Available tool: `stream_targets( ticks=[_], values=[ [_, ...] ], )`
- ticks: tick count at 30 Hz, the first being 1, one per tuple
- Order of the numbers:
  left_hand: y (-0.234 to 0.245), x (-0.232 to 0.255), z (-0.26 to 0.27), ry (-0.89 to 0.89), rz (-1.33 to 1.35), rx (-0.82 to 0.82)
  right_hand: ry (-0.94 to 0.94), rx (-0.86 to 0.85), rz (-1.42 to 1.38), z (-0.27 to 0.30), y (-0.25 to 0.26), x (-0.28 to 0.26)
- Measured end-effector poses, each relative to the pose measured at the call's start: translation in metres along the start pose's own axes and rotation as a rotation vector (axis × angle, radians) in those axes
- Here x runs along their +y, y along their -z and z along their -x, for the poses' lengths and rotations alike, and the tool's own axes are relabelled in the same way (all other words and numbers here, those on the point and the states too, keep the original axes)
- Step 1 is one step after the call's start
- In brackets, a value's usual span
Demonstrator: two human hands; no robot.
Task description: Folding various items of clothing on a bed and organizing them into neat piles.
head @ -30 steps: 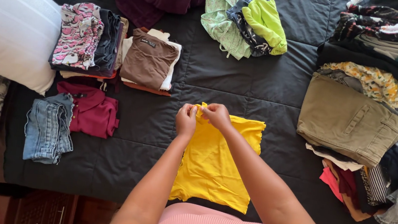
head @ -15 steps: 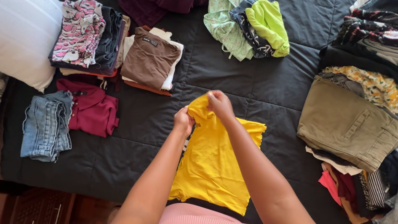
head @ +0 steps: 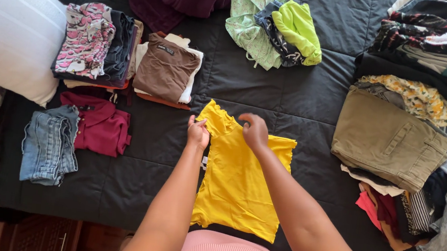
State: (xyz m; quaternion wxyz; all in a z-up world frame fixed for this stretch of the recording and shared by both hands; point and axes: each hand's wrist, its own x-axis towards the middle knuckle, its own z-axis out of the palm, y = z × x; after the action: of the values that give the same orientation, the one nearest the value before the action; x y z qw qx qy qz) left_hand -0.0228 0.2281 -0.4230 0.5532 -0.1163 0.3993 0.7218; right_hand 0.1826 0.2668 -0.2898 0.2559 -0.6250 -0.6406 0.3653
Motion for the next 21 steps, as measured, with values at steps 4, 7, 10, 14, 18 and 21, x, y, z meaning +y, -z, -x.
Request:
stream_targets(
  ticks=[4, 7, 10, 14, 18, 21],
  values=[
    [-0.041, 0.028, 0.045, 0.057, -0.23, 0.078, 0.151, -0.116, 0.343, 0.018, 0.016, -0.007],
    [-0.055, 0.042, 0.063, 0.055, -0.794, 0.161, 0.218, -0.132, 0.419, 0.025, 0.019, 0.012],
    [-0.063, 0.05, 0.076, -0.257, -1.421, 0.245, 0.155, -0.062, 0.516, 0.035, 0.036, 0.026],
    [-0.067, 0.046, 0.058, -0.932, -1.849, -0.229, 0.109, -0.032, 0.682, 0.041, 0.073, 0.036],
    [-0.069, 0.03, 0.039, -1.006, -2.118, -0.687, 0.09, 0.027, 0.969, 0.045, 0.099, 0.059],
    [-0.074, 0.029, 0.024, -0.982, -2.396, -0.731, 0.013, 0.015, 0.955, 0.044, 0.105, 0.094]
  ],
)
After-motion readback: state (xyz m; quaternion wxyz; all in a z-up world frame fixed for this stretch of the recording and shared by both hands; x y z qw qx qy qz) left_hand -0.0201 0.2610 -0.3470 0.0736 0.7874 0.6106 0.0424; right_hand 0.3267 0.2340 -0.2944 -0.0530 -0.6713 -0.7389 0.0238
